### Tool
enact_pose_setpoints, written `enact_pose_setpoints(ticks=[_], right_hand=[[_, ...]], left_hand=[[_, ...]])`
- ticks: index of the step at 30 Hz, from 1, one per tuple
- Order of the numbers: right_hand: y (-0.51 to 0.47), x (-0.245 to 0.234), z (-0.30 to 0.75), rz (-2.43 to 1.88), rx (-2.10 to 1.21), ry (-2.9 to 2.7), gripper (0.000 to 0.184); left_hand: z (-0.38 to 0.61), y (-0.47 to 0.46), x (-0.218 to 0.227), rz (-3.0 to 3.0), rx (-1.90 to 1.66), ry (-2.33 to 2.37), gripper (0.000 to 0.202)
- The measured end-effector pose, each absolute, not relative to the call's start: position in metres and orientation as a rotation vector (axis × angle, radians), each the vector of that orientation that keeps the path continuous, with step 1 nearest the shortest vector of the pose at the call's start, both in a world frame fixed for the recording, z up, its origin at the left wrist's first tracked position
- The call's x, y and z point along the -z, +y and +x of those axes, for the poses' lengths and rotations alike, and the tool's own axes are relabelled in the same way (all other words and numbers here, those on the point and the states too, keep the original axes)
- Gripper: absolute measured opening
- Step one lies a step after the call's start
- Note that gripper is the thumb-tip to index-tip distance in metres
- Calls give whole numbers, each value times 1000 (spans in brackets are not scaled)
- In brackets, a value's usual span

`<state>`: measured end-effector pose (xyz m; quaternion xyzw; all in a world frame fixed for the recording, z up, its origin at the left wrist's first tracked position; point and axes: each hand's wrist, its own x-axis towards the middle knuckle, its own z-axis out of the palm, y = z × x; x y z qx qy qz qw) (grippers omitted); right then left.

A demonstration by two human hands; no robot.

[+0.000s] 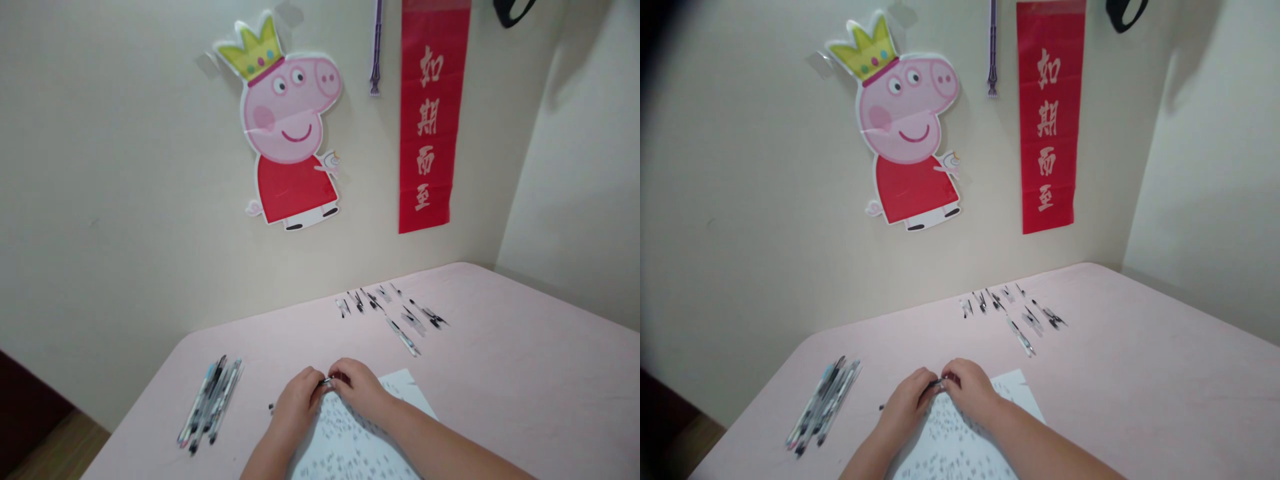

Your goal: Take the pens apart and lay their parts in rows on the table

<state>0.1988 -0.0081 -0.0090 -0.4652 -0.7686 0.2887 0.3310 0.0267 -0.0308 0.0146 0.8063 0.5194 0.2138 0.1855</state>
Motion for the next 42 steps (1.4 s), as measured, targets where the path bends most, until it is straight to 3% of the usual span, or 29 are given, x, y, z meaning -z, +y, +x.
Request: enact_pose_setpoints(ticks=[24,42], right_hand=[[-12,3,199,-1279,-652,-2095,16],[-10,4,201,-1244,-668,-2116,17]], left_hand=[[23,-27,-15,2259,-691,1448,17],[27,-30,-18,2329,-510,1498,28]])
